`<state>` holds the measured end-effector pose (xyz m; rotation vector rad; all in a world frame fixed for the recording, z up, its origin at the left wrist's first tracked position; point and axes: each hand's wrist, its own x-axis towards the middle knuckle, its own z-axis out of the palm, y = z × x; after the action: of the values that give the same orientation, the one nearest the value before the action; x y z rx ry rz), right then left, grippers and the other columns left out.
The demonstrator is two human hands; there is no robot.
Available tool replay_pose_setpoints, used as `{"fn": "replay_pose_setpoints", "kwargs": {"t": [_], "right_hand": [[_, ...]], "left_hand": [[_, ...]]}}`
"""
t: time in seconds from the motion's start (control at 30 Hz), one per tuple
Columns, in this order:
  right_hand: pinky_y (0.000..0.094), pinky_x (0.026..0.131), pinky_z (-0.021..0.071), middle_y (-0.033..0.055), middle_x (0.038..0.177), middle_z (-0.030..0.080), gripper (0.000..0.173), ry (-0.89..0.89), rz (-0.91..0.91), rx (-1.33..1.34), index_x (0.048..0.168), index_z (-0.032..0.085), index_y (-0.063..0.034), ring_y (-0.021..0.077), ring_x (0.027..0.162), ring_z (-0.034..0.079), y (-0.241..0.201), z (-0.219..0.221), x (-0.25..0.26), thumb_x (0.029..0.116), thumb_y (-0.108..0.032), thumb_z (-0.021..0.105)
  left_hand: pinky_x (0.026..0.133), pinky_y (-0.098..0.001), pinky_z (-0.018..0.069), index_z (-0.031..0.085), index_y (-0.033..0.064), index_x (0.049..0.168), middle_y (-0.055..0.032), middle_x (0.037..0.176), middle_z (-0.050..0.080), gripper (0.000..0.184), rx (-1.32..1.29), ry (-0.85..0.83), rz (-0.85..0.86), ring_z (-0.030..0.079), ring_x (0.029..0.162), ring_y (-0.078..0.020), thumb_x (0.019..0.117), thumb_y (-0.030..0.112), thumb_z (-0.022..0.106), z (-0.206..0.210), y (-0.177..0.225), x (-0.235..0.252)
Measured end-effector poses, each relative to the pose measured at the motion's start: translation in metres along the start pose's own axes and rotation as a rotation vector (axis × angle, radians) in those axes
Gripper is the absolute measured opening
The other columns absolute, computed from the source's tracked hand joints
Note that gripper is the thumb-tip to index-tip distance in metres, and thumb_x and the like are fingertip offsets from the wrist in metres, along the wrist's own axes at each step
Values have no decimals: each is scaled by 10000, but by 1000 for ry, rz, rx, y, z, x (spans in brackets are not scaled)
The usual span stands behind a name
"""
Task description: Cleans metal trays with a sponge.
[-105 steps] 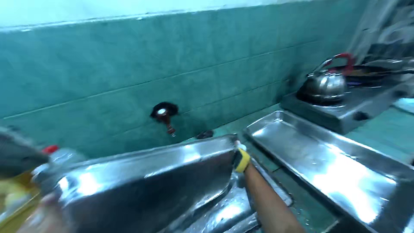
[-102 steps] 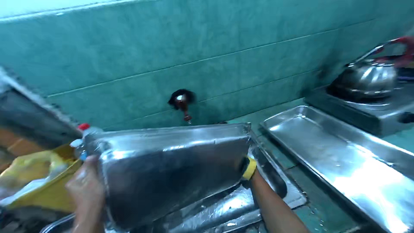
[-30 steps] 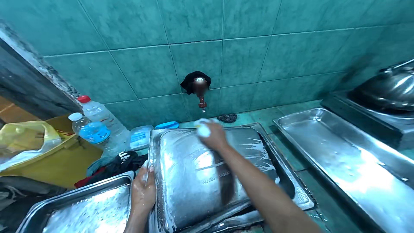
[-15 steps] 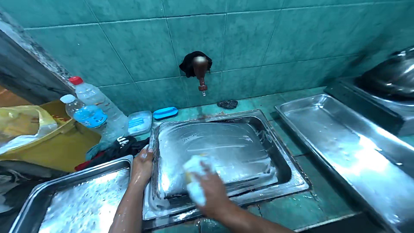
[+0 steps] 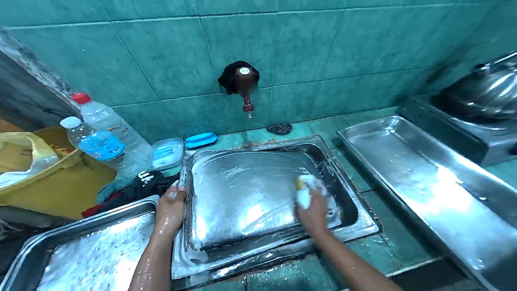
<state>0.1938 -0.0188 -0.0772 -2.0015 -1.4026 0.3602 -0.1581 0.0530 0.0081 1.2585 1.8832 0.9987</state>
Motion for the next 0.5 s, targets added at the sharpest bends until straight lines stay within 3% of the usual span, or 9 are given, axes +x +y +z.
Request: {"fn": "replay_pose_setpoints", "kwargs": {"t": [0.07, 0.13, 0.23, 0.3, 0.37, 0.5], "right_hand": [[596, 1143, 422, 230, 1453, 584, 674, -63, -294, 126, 1388, 623, 3, 413, 1401, 502, -69, 21, -36, 797, -254, 818], [567, 1114, 461, 127, 1396, 662, 527, -192, -610, 235, 1331, 701, -88, 338, 1368, 563, -141, 28, -60, 843, -278, 765], [567, 1149, 424, 72, 1507, 577, 477, -428, -841, 292, 1361, 681, -147, 313, 1463, 454, -209, 18, -44, 893, -223, 734], [555, 1145, 429, 82, 1536, 544, 575, -456, -761, 257, 1400, 651, -135, 298, 1455, 460, -210, 20, -6, 850, -184, 812], [574, 1122, 456, 123, 1512, 560, 621, -319, -566, 239, 1417, 633, -112, 323, 1419, 501, -175, 25, 42, 831, -173, 828], [636, 1132, 411, 243, 1452, 573, 573, -62, -49, 61, 1448, 577, -47, 433, 1371, 520, -35, 15, 120, 937, -265, 720]], "left_hand": [[1055, -536, 463, 499, 15, 1485, -247, 1364, 608, 436, 9, -1, 9, 616, 1224, -322, 1124, 246, 421, 0, 4, -2], [1053, -521, 467, 499, 0, 1479, -248, 1359, 609, 429, 10, -11, 25, 619, 1218, -308, 1124, 227, 418, -2, 9, -6], [994, -447, 504, 528, -52, 1399, -227, 1255, 636, 383, 8, -8, 128, 634, 1111, -237, 1068, 125, 450, -4, 17, -19], [1014, -518, 490, 560, -70, 1370, -268, 1250, 646, 363, 80, 32, 144, 646, 1133, -305, 1082, 132, 470, -8, 20, -27], [1022, -538, 480, 578, -62, 1358, -275, 1238, 653, 369, 146, 73, 152, 645, 1144, -331, 1102, 176, 462, -11, 21, -34], [1066, -549, 456, 584, -64, 1358, -274, 1275, 649, 365, 179, 83, 175, 633, 1202, -346, 1104, 167, 460, -15, 20, -39]]}}
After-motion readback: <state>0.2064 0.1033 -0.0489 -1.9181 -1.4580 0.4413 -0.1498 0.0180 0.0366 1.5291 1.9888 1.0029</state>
